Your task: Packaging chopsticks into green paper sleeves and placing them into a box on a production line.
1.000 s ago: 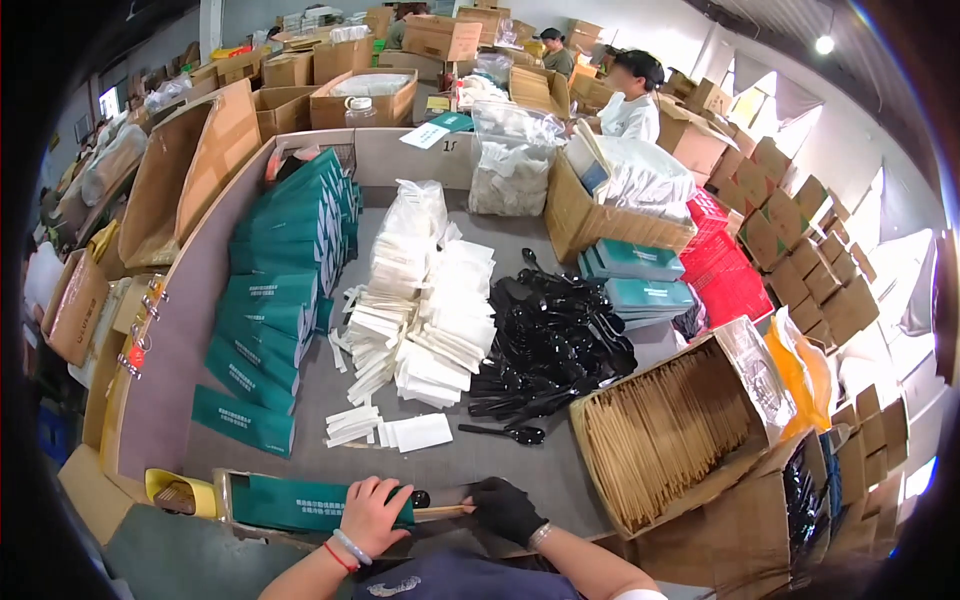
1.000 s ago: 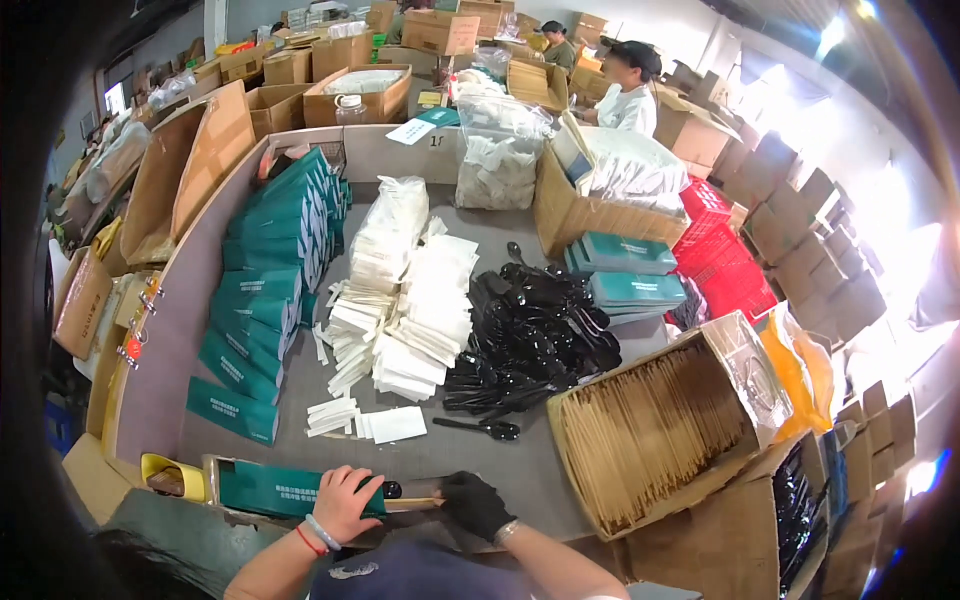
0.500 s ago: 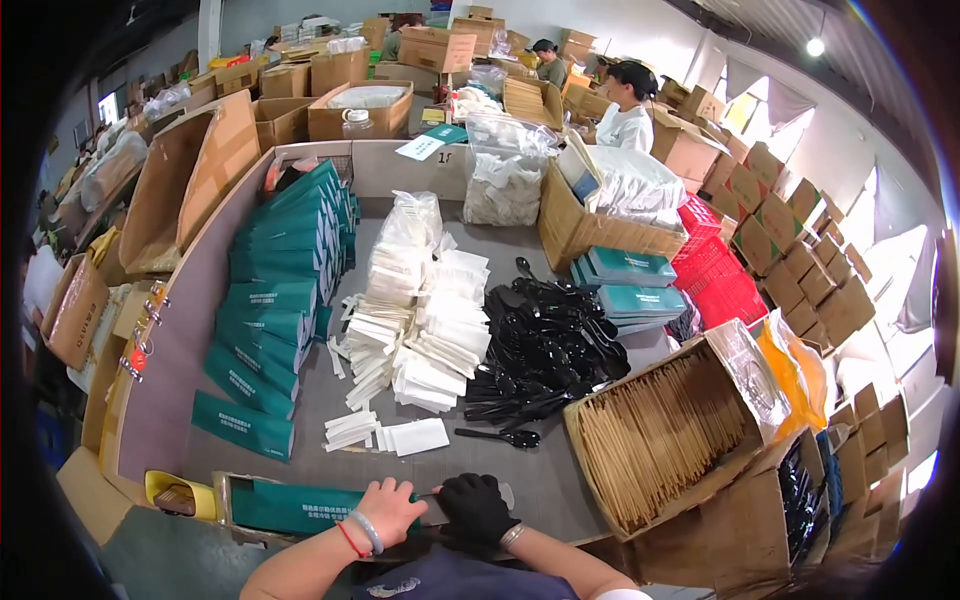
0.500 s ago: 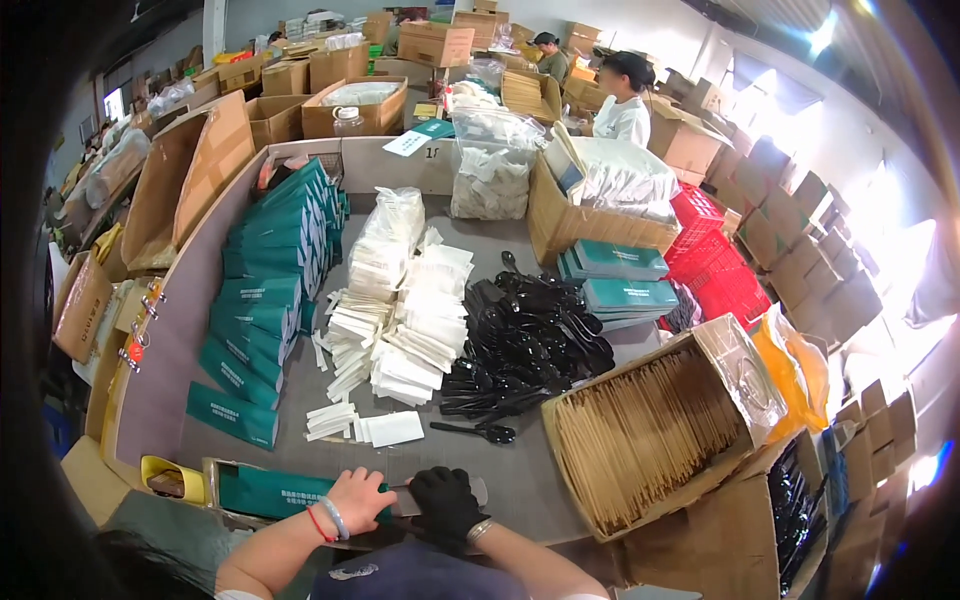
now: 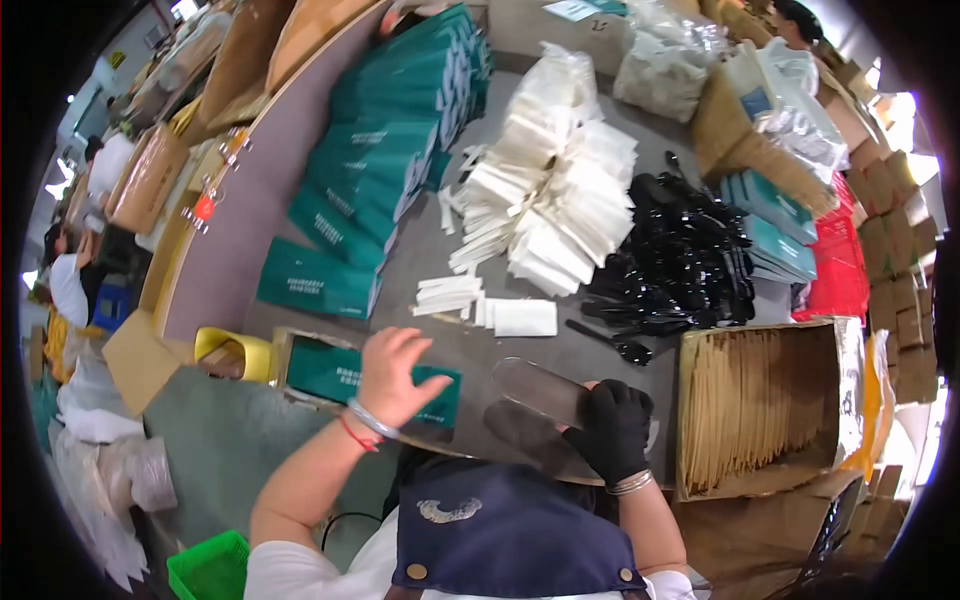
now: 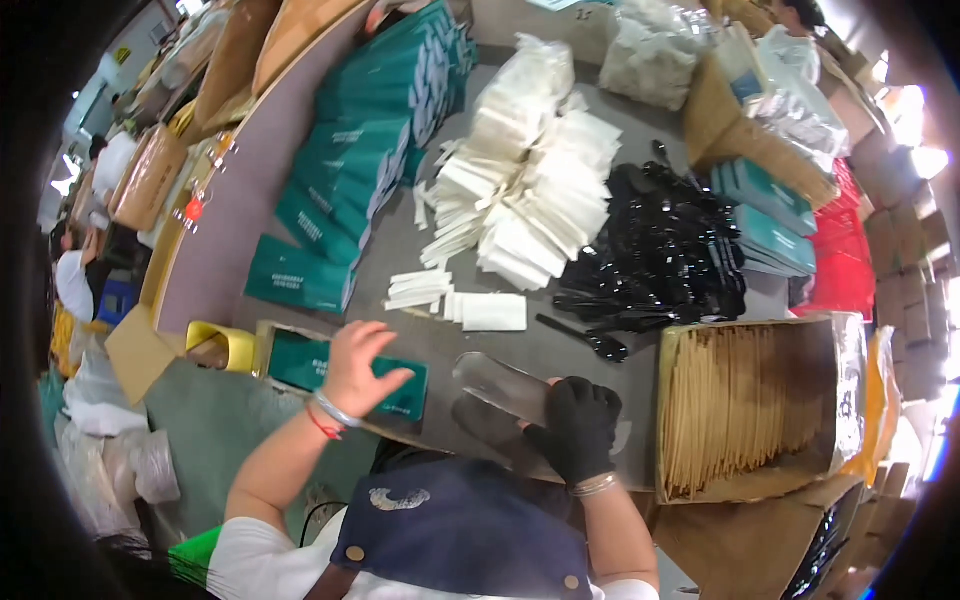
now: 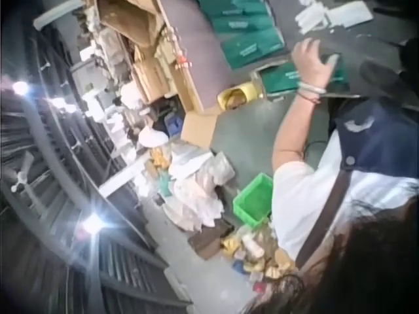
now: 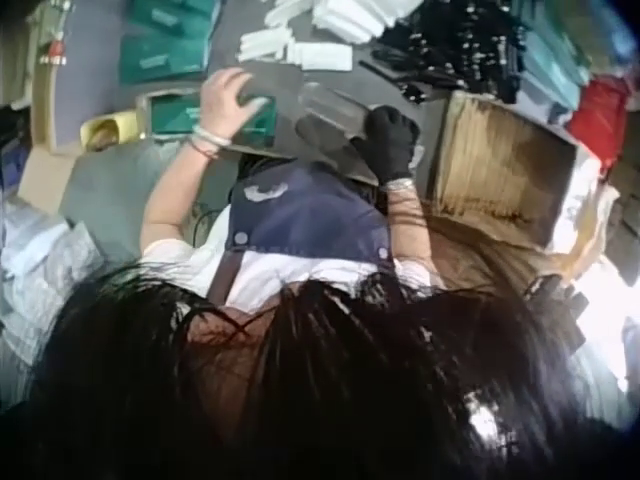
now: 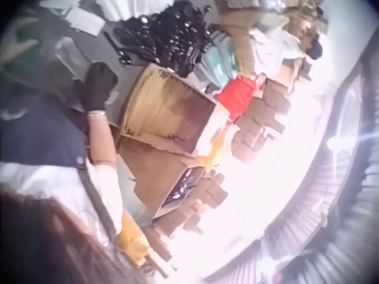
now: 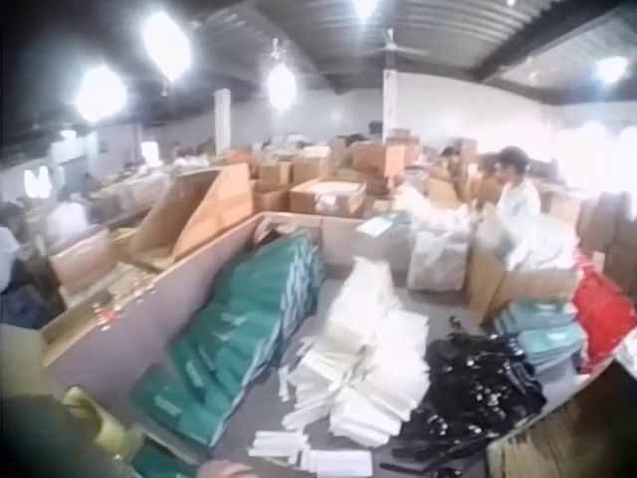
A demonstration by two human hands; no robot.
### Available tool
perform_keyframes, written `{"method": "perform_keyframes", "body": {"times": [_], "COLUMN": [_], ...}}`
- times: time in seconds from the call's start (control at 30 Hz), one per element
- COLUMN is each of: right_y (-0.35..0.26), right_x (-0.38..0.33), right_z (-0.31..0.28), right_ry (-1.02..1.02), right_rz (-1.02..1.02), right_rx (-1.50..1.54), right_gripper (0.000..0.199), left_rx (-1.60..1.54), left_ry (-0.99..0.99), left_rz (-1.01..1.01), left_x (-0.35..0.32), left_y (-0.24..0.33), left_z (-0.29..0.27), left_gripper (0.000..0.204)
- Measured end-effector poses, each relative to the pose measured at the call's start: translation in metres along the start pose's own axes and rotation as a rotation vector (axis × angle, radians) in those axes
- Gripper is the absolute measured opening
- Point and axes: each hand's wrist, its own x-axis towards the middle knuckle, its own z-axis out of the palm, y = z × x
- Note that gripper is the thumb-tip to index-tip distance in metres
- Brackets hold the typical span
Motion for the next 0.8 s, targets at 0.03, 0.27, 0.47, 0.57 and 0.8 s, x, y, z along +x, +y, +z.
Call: {"method": "perform_keyframes", "body": {"times": [0.03,0.27,0.47,0.57,0.8], "right_y": [-0.001,-0.018,-0.027,-0.037,-0.057], "right_x": [0.001,0.008,0.007,0.016,0.032], "right_z": [0.004,0.005,0.012,0.022,0.063], "right_ry": [-0.024,-0.112,-0.175,-0.223,-0.041], "right_rz": [-0.009,-0.096,-0.137,-0.156,-0.322], "right_rx": [0.015,-0.047,-0.014,0.036,0.232], "right_gripper": [0.059,0.054,0.053,0.053,0.058], "left_rx": [0.104,0.100,0.023,0.009,-0.080], "left_ry": [0.009,0.073,0.042,0.019,-0.218], "left_rz": [-0.061,-0.255,-0.258,-0.273,-0.208], "left_x": [-0.009,-0.041,-0.041,-0.036,-0.003], "left_y": [0.012,0.005,0.001,0.006,0.003], "left_z": [0.013,0.049,0.046,0.042,0.016], "left_gripper": [0.068,0.089,0.090,0.092,0.078]}}
